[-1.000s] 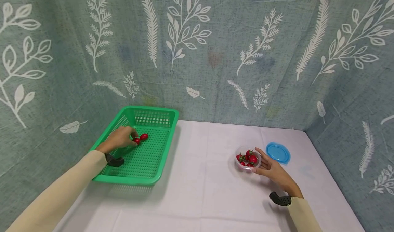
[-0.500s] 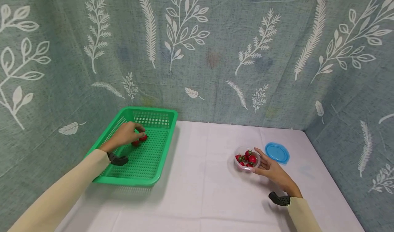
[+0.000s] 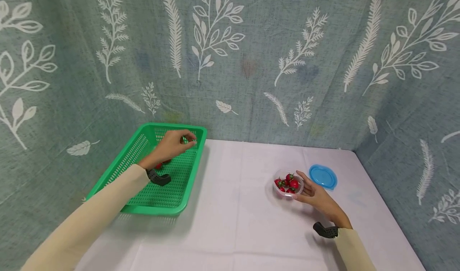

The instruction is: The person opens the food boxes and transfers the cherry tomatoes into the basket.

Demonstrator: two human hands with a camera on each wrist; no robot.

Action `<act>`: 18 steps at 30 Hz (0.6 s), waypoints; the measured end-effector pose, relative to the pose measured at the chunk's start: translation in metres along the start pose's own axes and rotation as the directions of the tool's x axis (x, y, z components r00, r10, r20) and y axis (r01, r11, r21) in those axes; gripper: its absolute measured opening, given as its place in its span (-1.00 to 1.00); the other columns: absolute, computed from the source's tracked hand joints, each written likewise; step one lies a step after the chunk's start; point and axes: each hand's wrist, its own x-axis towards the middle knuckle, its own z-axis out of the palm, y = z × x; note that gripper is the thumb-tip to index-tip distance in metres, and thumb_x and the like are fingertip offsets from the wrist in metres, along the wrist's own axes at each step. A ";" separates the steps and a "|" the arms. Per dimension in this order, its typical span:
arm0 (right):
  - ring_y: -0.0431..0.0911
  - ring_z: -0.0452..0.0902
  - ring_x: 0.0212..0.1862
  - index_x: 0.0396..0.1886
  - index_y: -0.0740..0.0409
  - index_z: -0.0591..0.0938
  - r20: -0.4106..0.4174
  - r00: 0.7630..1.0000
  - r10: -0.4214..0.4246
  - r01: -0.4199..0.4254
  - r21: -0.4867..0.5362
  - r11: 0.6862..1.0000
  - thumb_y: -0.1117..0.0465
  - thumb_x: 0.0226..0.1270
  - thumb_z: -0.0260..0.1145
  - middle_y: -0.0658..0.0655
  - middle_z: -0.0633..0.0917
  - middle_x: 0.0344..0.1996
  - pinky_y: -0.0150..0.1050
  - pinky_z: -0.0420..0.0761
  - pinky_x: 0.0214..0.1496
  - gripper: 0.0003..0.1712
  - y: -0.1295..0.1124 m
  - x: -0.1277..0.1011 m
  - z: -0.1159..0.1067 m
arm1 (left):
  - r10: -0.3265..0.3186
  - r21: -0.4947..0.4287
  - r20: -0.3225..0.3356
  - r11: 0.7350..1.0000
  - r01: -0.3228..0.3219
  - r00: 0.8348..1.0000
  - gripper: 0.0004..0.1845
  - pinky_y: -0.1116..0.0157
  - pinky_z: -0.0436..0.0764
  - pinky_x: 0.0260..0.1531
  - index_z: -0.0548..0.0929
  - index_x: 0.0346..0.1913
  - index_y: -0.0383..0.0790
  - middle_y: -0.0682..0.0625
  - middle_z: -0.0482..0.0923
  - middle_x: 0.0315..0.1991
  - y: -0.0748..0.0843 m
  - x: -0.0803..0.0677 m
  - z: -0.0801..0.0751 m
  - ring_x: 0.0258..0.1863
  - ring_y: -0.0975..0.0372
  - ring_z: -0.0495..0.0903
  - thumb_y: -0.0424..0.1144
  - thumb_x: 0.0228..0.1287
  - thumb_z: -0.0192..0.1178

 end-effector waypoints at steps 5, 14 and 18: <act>0.35 0.03 0.56 0.71 -0.08 -0.06 0.008 1.000 -0.014 0.014 -0.007 1.000 0.07 0.47 0.39 0.30 -0.08 0.64 -0.14 0.51 0.32 0.06 -0.001 -0.001 -0.001 | 0.046 -0.029 0.027 0.999 -0.045 0.999 -0.78 0.18 0.59 -0.37 0.74 0.03 -0.14 0.03 0.71 -0.18 0.021 0.016 0.013 -0.44 0.24 0.59 -0.12 0.48 0.29; 0.32 0.07 0.56 0.71 -0.13 -0.03 -0.008 1.000 0.011 -0.011 -0.009 1.000 0.03 0.45 0.41 0.25 -0.05 0.65 0.00 0.48 0.34 0.05 -0.004 -0.001 -0.001 | 0.121 -0.063 0.085 0.991 -0.115 0.989 -0.80 0.24 0.59 -0.41 0.76 0.00 -0.11 0.07 0.71 -0.20 0.057 0.037 0.042 -0.45 0.24 0.57 -0.12 0.46 0.31; 0.35 0.07 0.55 0.71 -0.08 -0.04 0.002 1.000 -0.011 0.011 -0.002 1.000 0.06 0.46 0.40 0.30 -0.05 0.64 -0.11 0.52 0.31 0.05 -0.003 -0.002 0.000 | 0.141 -0.162 0.132 0.980 -0.119 0.981 -0.81 0.24 0.63 -0.44 0.75 -0.01 -0.12 0.06 0.70 -0.19 0.072 0.044 0.055 -0.52 0.23 0.62 -0.14 0.44 0.33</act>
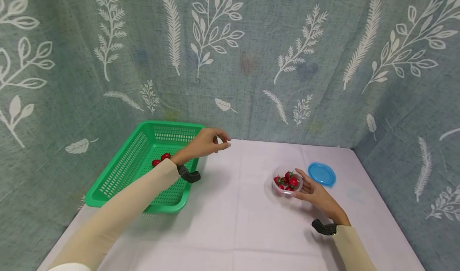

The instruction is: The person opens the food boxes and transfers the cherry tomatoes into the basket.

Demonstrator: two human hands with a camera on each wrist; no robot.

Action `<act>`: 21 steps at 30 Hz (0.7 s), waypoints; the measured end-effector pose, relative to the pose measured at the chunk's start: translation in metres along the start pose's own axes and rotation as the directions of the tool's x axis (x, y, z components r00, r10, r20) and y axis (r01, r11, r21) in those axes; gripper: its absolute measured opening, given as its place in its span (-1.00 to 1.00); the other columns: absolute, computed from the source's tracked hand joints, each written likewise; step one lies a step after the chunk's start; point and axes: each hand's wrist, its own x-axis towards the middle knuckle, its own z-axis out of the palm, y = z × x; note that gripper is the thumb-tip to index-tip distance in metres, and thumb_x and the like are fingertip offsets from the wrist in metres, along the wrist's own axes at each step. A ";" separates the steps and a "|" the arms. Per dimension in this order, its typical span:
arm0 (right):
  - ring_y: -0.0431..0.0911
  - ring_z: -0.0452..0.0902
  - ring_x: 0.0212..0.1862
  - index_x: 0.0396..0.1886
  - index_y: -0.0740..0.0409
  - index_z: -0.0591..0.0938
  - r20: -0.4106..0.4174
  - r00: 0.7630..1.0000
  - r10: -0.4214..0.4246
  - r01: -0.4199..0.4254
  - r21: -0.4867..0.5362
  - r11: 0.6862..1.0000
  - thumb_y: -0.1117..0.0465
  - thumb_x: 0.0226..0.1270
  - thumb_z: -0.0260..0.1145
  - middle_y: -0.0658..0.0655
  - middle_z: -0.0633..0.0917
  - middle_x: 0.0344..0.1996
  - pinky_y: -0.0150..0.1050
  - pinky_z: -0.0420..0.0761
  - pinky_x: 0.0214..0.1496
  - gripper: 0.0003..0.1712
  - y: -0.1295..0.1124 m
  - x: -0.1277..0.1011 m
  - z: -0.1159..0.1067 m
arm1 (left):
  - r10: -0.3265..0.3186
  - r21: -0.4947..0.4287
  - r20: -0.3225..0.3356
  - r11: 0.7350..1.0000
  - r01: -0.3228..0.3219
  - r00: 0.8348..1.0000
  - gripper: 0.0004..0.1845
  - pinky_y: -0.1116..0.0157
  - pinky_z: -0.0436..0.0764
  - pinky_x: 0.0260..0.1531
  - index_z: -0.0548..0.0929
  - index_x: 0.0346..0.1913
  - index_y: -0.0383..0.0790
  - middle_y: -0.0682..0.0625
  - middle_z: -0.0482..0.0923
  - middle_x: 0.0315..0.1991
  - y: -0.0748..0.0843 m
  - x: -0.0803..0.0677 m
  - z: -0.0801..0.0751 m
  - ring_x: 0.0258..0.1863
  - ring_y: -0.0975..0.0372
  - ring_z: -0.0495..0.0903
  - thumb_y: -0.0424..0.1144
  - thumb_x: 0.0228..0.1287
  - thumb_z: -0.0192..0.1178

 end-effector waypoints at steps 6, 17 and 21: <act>0.37 0.05 0.55 0.71 -0.08 -0.03 -0.005 1.000 -0.014 0.014 -0.002 1.000 0.09 0.47 0.40 0.33 -0.06 0.64 -0.06 0.51 0.32 0.04 0.000 -0.001 0.000 | 0.028 -0.055 0.087 0.998 -0.023 0.996 -0.79 0.29 0.67 -0.44 0.74 0.01 -0.16 0.06 0.70 -0.19 0.014 0.017 0.020 -0.53 0.25 0.66 -0.15 0.43 0.34; 0.36 0.03 0.56 0.71 -0.05 -0.04 0.005 1.000 -0.019 0.018 0.023 1.000 0.11 0.47 0.39 0.29 -0.09 0.65 -0.18 0.55 0.28 0.03 0.002 0.003 0.001 | 0.063 -0.065 0.190 0.997 -0.052 0.980 -0.81 0.33 0.68 -0.41 0.73 -0.01 -0.15 0.03 0.71 -0.19 0.031 0.033 0.057 -0.48 0.24 0.71 -0.19 0.41 0.36; 0.35 0.04 0.56 0.71 -0.07 -0.03 0.001 1.000 -0.007 0.007 0.021 1.000 0.10 0.47 0.40 0.28 -0.08 0.65 -0.11 0.54 0.30 0.04 0.002 0.002 0.001 | 0.085 -0.029 0.211 0.996 -0.080 0.974 -0.83 0.37 0.65 -0.40 0.73 -0.03 -0.10 0.07 0.71 -0.21 0.036 0.038 0.070 -0.49 0.26 0.69 -0.16 0.41 0.36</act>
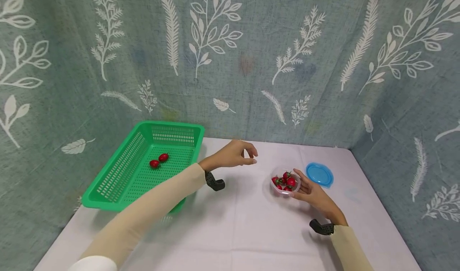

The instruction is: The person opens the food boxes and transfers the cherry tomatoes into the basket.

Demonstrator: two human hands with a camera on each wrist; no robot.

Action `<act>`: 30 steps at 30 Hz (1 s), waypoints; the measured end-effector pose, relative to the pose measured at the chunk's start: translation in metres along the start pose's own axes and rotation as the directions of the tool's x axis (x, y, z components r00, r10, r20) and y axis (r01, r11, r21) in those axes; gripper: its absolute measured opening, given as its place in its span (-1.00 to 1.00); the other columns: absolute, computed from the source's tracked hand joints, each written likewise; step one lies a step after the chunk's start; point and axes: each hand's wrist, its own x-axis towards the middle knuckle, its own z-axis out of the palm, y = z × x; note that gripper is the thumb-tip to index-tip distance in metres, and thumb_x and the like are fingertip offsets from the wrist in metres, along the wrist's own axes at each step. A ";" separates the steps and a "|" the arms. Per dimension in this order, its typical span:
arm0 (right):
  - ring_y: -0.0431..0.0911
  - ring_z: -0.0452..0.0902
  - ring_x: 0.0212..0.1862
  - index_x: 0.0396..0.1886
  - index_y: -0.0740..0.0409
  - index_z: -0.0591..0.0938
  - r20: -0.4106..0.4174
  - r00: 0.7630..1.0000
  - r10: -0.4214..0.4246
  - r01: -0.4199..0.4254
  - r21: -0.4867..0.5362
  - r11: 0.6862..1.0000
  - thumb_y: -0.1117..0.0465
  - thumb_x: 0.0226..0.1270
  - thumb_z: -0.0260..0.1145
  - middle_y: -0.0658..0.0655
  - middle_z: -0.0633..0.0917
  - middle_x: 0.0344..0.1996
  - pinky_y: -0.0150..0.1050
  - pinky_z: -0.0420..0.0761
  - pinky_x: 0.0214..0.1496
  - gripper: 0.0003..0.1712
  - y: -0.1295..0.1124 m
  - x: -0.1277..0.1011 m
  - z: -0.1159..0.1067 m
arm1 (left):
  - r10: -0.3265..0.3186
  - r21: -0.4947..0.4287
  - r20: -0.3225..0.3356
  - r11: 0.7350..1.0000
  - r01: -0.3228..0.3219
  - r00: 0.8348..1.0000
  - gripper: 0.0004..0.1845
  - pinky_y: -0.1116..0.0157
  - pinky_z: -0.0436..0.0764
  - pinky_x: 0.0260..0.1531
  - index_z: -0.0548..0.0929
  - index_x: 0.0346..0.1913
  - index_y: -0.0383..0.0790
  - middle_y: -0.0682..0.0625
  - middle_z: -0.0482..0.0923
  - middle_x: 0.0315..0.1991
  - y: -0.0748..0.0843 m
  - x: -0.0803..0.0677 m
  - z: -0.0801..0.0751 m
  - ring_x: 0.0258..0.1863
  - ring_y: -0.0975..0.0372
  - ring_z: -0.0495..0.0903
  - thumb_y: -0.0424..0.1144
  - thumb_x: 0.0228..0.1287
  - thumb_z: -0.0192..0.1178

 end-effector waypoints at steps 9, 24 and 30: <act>0.33 0.08 0.55 0.71 -0.04 -0.03 -0.003 1.000 0.001 -0.001 0.007 1.000 0.11 0.45 0.41 0.30 -0.03 0.64 -0.14 0.52 0.31 0.05 0.000 0.001 -0.001 | 0.052 0.064 0.049 0.996 -0.055 0.997 -0.84 0.41 0.59 -0.35 0.74 -0.04 -0.06 0.16 0.70 -0.23 0.017 0.022 0.027 -0.46 0.38 0.63 -0.14 0.40 0.37; 0.34 0.07 0.55 0.71 -0.07 -0.05 0.014 1.000 -0.022 0.021 0.054 0.998 0.16 0.48 0.38 0.32 -0.02 0.63 -0.31 0.56 0.23 0.03 0.003 0.001 -0.002 | 0.028 0.144 0.076 0.989 -0.039 0.997 -0.79 0.46 0.54 -0.26 0.77 0.00 -0.12 0.16 0.71 -0.16 0.043 0.040 0.074 -0.15 0.32 0.67 -0.14 0.42 0.35; 0.32 0.07 0.56 0.71 -0.07 -0.06 0.012 1.000 0.012 -0.013 0.072 0.997 0.17 0.48 0.38 0.32 0.01 0.63 -0.26 0.58 0.23 0.03 0.002 0.001 -0.002 | 0.003 0.158 0.074 0.987 -0.015 0.997 -0.78 0.48 0.52 -0.28 0.78 0.04 -0.10 0.15 0.72 -0.09 0.044 0.045 0.093 -0.09 0.29 0.67 -0.19 0.40 0.36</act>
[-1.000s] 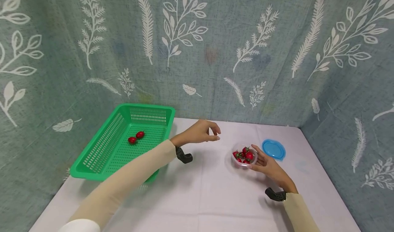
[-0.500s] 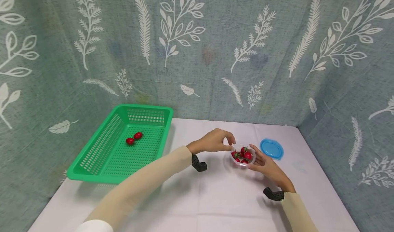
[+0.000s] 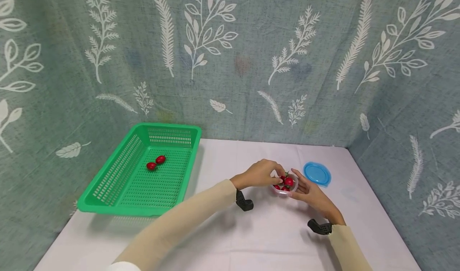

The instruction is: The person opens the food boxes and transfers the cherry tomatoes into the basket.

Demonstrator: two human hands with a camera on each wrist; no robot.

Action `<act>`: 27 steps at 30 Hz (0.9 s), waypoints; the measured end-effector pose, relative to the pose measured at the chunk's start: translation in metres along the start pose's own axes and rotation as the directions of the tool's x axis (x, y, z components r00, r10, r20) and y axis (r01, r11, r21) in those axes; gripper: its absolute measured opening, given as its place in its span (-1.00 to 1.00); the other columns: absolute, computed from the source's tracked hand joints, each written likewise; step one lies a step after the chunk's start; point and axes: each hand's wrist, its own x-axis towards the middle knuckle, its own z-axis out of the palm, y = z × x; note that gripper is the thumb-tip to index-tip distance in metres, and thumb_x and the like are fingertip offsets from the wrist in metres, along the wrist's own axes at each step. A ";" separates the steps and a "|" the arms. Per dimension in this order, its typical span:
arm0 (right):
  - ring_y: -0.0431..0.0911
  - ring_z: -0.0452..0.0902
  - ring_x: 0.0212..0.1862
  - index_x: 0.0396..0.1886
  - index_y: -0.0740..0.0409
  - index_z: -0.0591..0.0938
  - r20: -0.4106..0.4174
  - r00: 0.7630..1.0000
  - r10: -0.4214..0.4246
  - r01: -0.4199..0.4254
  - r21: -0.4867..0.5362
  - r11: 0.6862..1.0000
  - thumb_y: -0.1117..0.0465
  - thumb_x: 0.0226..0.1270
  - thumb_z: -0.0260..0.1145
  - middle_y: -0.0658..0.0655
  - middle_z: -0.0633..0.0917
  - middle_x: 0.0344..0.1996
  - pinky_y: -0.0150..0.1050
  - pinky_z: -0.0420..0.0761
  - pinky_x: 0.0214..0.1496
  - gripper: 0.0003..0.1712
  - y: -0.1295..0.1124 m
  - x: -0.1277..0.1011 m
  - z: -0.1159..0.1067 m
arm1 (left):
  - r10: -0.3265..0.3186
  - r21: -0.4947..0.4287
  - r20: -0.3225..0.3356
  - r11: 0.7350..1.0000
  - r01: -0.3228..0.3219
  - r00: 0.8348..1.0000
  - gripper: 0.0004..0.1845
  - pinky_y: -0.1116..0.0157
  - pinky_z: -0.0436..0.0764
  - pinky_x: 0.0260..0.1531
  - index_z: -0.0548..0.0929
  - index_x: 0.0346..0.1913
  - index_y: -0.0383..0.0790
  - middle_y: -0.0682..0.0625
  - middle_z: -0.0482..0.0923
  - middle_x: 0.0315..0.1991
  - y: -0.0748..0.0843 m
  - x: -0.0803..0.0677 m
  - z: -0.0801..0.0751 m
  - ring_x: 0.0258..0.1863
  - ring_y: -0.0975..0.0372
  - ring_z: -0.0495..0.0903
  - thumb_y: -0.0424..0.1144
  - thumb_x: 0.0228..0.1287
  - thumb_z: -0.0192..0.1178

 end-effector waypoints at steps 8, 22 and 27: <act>0.24 0.09 0.56 0.71 -0.17 -0.04 -0.004 1.000 -0.008 0.009 0.017 1.000 0.16 0.45 0.41 0.24 0.06 0.62 -0.38 0.54 0.21 0.06 -0.004 -0.004 0.001 | -0.030 0.053 0.018 0.998 0.029 0.999 -0.76 0.50 0.51 -0.34 0.76 0.05 -0.03 0.23 0.66 -0.20 0.005 0.007 0.021 -0.27 0.46 0.54 -0.18 0.37 0.40; 0.28 0.16 0.53 0.71 -0.16 -0.03 -0.018 1.000 -0.008 0.008 -0.017 1.000 0.13 0.45 0.41 0.30 0.14 0.60 -0.34 0.55 0.23 0.05 -0.001 -0.002 0.000 | -0.046 0.160 0.015 0.986 0.043 0.999 -0.55 0.44 0.47 -0.48 0.74 0.21 0.11 0.19 0.64 -0.27 0.009 0.015 0.030 -0.39 0.36 0.46 -0.40 0.36 0.29; 0.29 0.17 0.53 0.70 -0.15 0.00 -0.020 1.000 -0.014 0.014 -0.002 1.000 0.14 0.44 0.42 0.30 0.14 0.59 -0.29 0.57 0.23 0.04 0.000 -0.001 0.001 | -0.033 0.200 -0.018 0.979 0.036 0.999 -0.59 0.44 0.55 -0.42 0.75 0.18 0.12 0.23 0.69 -0.15 0.008 0.017 0.034 -0.35 0.40 0.54 -0.36 0.35 0.34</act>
